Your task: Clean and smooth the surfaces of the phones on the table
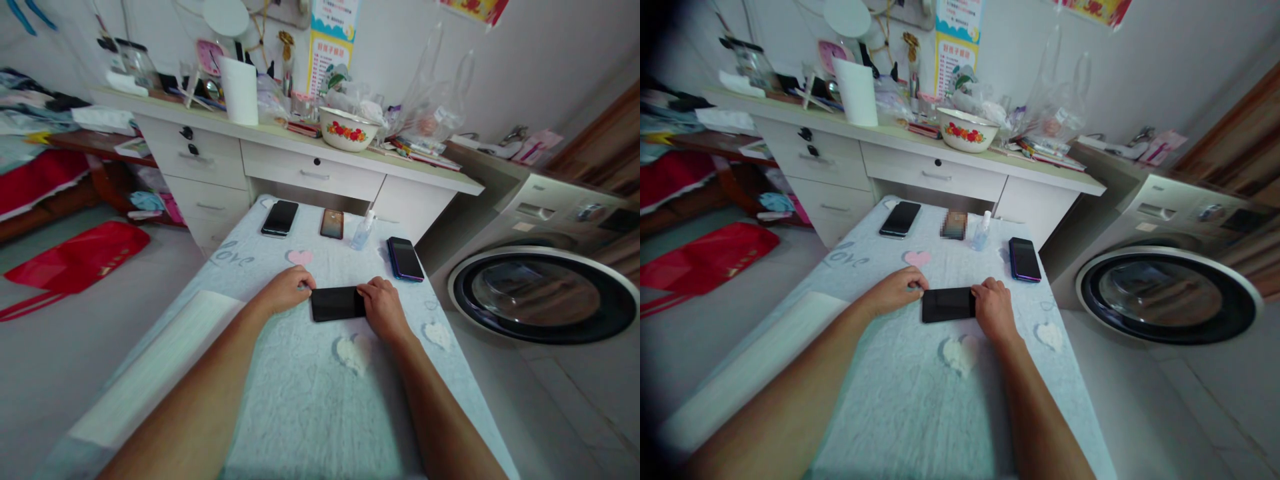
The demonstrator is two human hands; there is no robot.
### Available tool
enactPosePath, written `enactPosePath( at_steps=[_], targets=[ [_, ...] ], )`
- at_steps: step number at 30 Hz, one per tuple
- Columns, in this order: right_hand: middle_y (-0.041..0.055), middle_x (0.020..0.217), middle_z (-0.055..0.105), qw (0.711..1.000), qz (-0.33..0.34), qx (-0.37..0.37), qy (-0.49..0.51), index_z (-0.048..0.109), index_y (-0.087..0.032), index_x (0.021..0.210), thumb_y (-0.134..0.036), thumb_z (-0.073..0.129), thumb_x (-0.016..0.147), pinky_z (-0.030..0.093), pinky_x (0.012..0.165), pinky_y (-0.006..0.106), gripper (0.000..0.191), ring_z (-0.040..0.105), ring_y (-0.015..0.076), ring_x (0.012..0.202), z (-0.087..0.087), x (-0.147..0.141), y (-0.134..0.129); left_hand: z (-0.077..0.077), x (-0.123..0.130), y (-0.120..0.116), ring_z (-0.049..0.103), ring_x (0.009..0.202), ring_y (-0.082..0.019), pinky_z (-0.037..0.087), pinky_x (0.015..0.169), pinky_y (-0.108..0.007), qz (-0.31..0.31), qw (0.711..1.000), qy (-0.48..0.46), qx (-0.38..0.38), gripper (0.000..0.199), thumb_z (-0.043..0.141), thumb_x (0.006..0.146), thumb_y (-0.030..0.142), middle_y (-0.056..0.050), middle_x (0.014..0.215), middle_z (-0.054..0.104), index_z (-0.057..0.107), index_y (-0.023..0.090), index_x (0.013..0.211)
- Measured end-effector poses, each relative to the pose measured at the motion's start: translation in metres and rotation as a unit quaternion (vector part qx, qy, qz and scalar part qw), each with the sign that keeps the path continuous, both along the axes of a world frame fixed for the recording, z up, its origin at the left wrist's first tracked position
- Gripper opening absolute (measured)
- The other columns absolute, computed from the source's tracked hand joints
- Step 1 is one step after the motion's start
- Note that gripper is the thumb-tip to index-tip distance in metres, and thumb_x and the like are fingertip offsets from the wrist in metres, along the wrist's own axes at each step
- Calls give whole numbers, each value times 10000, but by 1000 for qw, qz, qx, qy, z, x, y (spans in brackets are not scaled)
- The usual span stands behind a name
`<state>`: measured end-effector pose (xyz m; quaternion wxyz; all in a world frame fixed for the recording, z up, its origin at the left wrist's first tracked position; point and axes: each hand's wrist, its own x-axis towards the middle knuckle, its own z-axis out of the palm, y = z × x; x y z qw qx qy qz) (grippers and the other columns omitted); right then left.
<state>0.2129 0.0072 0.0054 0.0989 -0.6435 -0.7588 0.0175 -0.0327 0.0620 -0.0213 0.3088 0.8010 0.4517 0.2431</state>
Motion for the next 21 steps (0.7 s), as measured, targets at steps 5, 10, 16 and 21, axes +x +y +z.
enactPosePath(
  at_steps=[5,10,16,21],
  targets=[
    [74,956,603,1000,-16,15,-5,717,-223,981,-208,438,954,317,805,290,282,495,189,918,-5,-2,0,2,2,-2,580,802,-148,473,765,-274,4,1000,5,4,186,529,686,104,-27,858,615,671,161,792],
    [68,950,597,1000,3,20,-3,712,-216,956,-205,442,950,314,795,295,270,481,189,892,-5,-12,0,3,4,-3,577,809,-149,467,760,-264,6,1000,10,22,195,513,676,70,-27,839,606,659,162,769],
    [78,987,595,999,52,8,1,712,-219,990,-188,432,945,311,818,309,286,472,198,927,-4,-25,0,3,5,-3,571,803,-156,459,747,-264,9,1000,12,27,163,530,680,89,-28,817,598,656,163,754],
    [65,1040,597,995,104,0,1,698,-241,1057,-167,458,926,303,804,317,283,461,201,945,-2,-36,-1,2,6,-3,566,824,-164,452,751,-269,9,999,20,36,161,528,682,94,-30,824,597,652,165,756]
  ],
)
